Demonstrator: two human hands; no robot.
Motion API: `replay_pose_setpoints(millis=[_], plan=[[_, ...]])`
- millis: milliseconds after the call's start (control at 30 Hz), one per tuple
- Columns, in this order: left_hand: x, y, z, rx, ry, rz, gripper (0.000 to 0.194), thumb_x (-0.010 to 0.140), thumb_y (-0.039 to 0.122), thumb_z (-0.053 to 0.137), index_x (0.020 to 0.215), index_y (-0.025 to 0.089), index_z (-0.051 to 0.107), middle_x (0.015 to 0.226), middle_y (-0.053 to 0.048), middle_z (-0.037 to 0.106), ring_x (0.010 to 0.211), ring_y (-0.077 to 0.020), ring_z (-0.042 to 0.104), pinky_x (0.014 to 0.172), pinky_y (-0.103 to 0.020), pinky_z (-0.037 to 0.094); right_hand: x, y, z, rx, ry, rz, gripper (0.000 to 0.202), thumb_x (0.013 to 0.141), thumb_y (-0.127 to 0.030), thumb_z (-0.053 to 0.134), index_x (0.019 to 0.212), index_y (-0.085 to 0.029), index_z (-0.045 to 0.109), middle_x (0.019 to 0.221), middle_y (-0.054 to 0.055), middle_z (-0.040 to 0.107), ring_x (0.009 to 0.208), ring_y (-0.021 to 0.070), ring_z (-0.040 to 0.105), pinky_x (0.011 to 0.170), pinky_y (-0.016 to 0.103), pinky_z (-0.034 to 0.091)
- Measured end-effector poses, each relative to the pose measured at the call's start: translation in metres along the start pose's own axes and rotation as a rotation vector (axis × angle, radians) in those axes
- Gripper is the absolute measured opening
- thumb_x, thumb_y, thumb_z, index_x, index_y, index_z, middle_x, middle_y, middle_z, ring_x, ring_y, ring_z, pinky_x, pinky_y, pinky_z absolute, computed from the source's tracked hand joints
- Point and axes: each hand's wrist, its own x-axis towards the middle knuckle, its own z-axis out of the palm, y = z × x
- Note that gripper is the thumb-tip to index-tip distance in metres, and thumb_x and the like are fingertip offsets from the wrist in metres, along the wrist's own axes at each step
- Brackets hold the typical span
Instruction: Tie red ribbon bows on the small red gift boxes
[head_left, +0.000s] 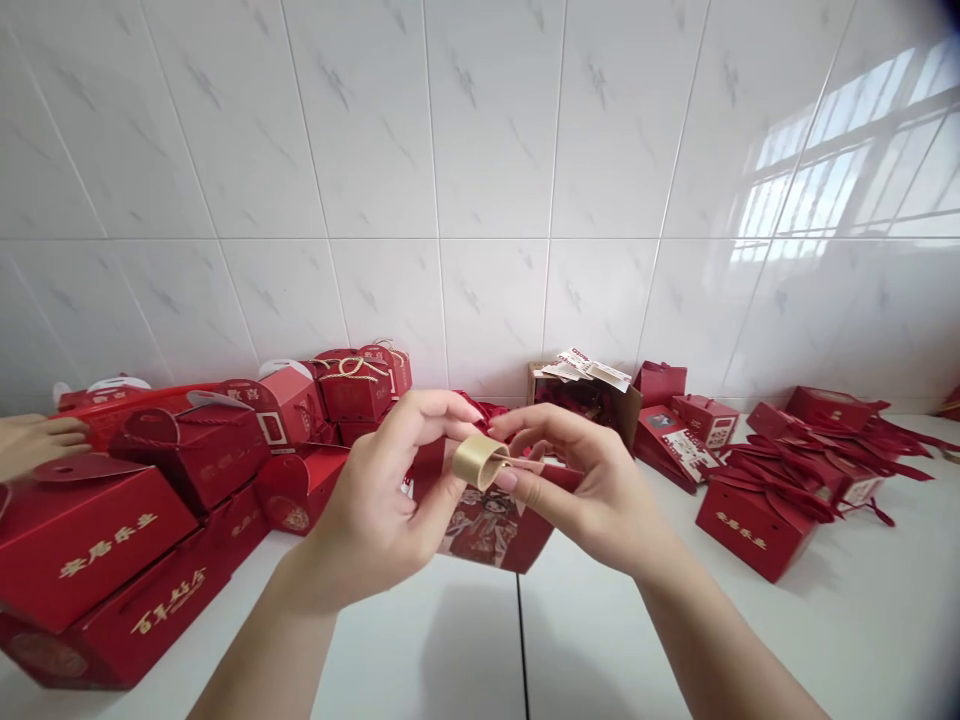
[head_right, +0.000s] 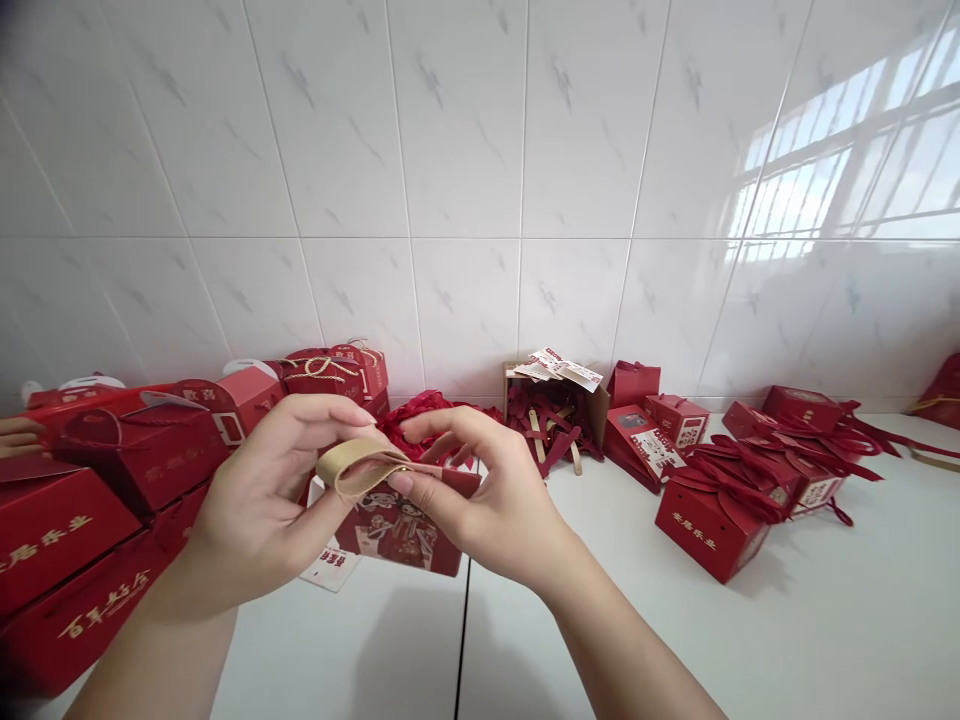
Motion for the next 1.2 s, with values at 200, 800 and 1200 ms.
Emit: replay_pose_setpoints(millis=[200, 800, 1200], plan=[[0.001, -0.004, 0.008, 0.144, -0.012, -0.075, 0.029, 0.082, 0.009, 0.054, 0.104, 0.025, 0.044, 0.085, 0.003, 0.063, 0.076, -0.0101, 0.062, 0.064, -0.017, 0.05, 0.001, 0.001, -0.002, -0.15, 0.008, 0.083, 0.008, 0.082, -0.021, 0.06, 0.089, -0.019, 0.06, 0.086, 0.002, 0.064, 0.074, 0.0126, 0.059, 0.065, 0.026, 0.05], [0.001, -0.008, 0.002, 0.096, -0.176, -0.491, 0.045, 0.084, 0.029, 0.054, 0.124, 0.032, 0.034, 0.1, -0.003, 0.065, 0.075, -0.0167, 0.066, 0.06, -0.027, 0.052, 0.01, 0.017, -0.014, -0.303, -0.213, 0.213, 0.014, 0.075, -0.034, 0.068, 0.077, -0.02, 0.071, 0.07, -0.001, 0.064, 0.061, 0.0104, 0.049, 0.053, 0.023, 0.035], [0.004, -0.015, -0.002, 0.186, 0.12, -0.384, 0.056, 0.079, 0.037, 0.06, 0.128, 0.036, 0.033, 0.106, -0.002, 0.06, 0.085, -0.0188, 0.063, 0.059, -0.026, 0.054, 0.008, 0.028, -0.124, -0.55, 1.024, 0.228, 0.033, 0.068, -0.037, 0.069, 0.09, -0.013, 0.071, 0.074, 0.007, 0.067, 0.054, 0.0159, 0.06, 0.054, 0.03, 0.05]])
